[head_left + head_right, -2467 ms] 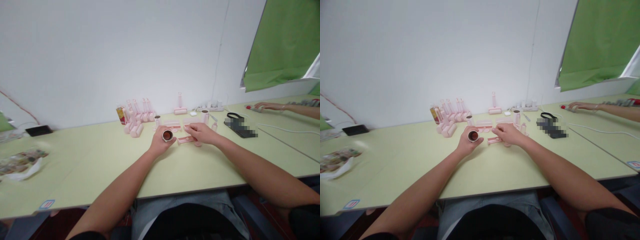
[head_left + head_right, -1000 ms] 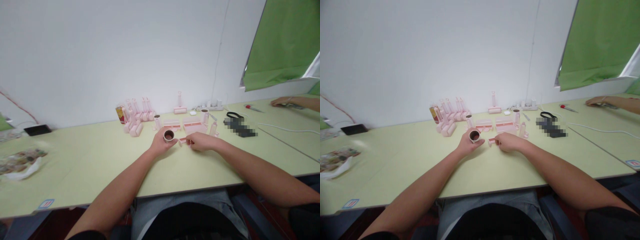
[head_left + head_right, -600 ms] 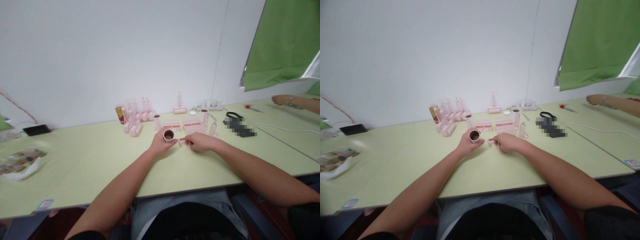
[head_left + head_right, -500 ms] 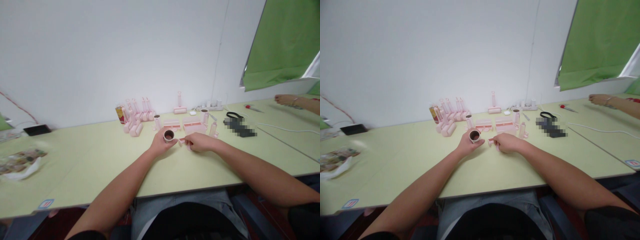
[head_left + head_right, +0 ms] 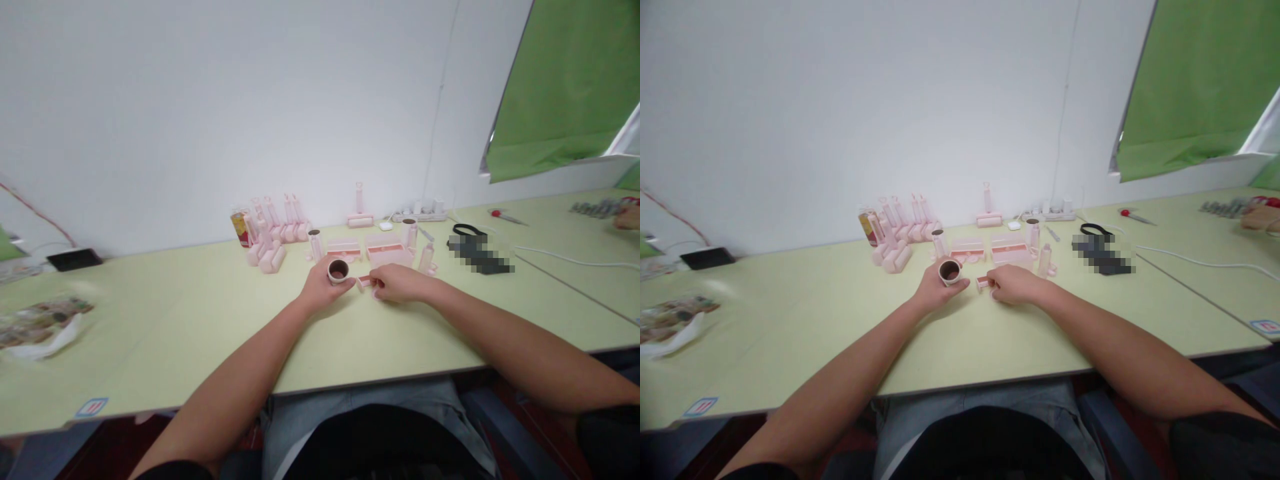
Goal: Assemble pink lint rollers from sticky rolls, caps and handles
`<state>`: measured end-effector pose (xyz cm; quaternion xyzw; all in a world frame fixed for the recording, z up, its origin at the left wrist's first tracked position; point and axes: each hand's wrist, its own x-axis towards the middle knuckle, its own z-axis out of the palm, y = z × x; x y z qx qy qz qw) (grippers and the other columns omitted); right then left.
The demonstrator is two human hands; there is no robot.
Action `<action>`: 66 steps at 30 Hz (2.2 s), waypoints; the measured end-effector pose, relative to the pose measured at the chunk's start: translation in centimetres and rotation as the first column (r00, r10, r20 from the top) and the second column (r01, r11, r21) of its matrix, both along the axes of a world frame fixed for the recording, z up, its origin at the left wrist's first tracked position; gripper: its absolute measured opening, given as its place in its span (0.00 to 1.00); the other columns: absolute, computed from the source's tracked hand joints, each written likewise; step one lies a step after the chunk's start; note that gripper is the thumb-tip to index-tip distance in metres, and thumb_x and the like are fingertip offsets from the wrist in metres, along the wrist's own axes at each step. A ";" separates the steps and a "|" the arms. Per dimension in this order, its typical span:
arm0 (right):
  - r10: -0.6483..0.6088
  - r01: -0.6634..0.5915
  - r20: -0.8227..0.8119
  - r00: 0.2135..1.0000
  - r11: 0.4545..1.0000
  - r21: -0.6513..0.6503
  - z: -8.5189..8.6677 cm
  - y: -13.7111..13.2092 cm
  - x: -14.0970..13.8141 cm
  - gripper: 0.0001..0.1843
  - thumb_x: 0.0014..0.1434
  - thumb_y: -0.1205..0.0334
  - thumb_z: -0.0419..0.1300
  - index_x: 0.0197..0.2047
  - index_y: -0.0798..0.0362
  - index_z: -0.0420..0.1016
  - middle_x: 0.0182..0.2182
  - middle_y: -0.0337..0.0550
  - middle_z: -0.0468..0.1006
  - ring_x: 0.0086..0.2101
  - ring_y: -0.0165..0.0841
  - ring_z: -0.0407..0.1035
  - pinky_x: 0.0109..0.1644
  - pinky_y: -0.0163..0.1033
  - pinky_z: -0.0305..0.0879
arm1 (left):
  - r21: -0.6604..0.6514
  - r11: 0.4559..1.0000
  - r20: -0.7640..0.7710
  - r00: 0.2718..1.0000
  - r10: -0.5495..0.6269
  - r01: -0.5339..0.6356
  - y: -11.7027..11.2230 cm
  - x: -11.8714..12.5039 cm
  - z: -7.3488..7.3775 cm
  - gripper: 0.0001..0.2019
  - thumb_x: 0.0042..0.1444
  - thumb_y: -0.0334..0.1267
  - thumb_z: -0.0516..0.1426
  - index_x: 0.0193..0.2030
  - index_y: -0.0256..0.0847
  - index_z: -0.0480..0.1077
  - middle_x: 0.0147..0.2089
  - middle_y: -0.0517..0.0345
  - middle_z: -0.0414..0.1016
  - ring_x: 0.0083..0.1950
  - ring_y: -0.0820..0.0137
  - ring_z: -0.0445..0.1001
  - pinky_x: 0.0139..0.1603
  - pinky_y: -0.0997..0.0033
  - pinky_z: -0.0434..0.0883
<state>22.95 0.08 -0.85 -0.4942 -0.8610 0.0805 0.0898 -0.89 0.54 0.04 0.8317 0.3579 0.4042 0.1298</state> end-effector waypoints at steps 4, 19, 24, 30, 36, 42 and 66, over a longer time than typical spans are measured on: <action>0.006 -0.006 0.010 1.000 1.000 -0.006 0.0 0.0 0.0 0.12 0.53 0.61 0.60 0.41 0.53 0.76 0.37 0.48 0.80 0.35 0.37 0.72 0.33 0.35 0.54 | -0.010 1.000 -0.004 1.000 0.003 -0.003 0.0 0.0 0.0 0.16 0.52 0.47 0.64 0.42 0.40 0.70 0.41 0.55 0.75 0.42 0.65 0.73 0.46 0.63 0.69; 0.049 -0.048 0.013 0.999 0.995 -0.085 0.5 -0.7 -0.4 0.11 0.55 0.59 0.61 0.41 0.52 0.76 0.34 0.45 0.80 0.33 0.35 0.71 0.34 0.35 0.55 | -0.056 0.998 -0.005 1.000 -0.014 0.013 -0.2 0.1 -0.1 0.17 0.51 0.50 0.64 0.40 0.39 0.70 0.40 0.55 0.75 0.42 0.65 0.74 0.44 0.64 0.69; 0.038 -0.034 0.035 0.999 0.994 -0.102 0.5 -0.8 -0.6 0.10 0.55 0.59 0.61 0.40 0.53 0.76 0.34 0.46 0.80 0.34 0.35 0.71 0.34 0.34 0.55 | -0.059 0.998 -0.010 1.000 -0.013 0.013 -0.1 0.2 -0.2 0.18 0.51 0.50 0.64 0.40 0.39 0.71 0.40 0.55 0.76 0.41 0.65 0.74 0.44 0.65 0.69; 0.087 -0.087 -0.007 0.996 0.993 -0.084 0.9 -1.2 -0.8 0.10 0.57 0.64 0.56 0.41 0.53 0.76 0.34 0.44 0.79 0.33 0.33 0.70 0.36 0.34 0.55 | -0.070 0.997 -0.017 0.999 -0.034 0.033 -0.1 0.1 -0.2 0.18 0.51 0.50 0.64 0.41 0.38 0.71 0.42 0.54 0.76 0.43 0.65 0.74 0.46 0.64 0.69; 0.135 -0.138 -0.041 0.990 0.984 -0.111 1.3 -1.4 -0.6 0.13 0.53 0.59 0.61 0.43 0.51 0.75 0.36 0.43 0.80 0.34 0.36 0.71 0.36 0.34 0.57 | -0.090 0.995 -0.021 0.999 -0.044 0.042 -0.1 0.1 -0.2 0.17 0.51 0.50 0.64 0.40 0.39 0.70 0.40 0.56 0.75 0.41 0.66 0.73 0.44 0.65 0.68; 0.153 -0.151 0.002 0.988 0.981 -0.125 1.1 -1.2 -0.4 0.15 0.51 0.61 0.61 0.44 0.51 0.76 0.39 0.45 0.80 0.37 0.38 0.72 0.37 0.35 0.58 | -0.105 0.994 -0.042 0.998 -0.043 0.038 -0.1 0.2 -0.2 0.16 0.51 0.49 0.64 0.38 0.39 0.69 0.37 0.58 0.74 0.39 0.66 0.72 0.42 0.65 0.68; 0.143 -0.155 -0.137 0.980 0.984 -0.085 1.6 -1.9 -1.1 0.04 0.51 0.66 0.56 0.33 0.53 0.68 0.30 0.39 0.74 0.31 0.31 0.65 0.34 0.34 0.53 | -0.131 0.988 -0.052 0.995 -0.086 0.079 0.1 0.1 -0.6 0.16 0.50 0.48 0.64 0.40 0.39 0.71 0.38 0.57 0.74 0.39 0.66 0.72 0.43 0.65 0.69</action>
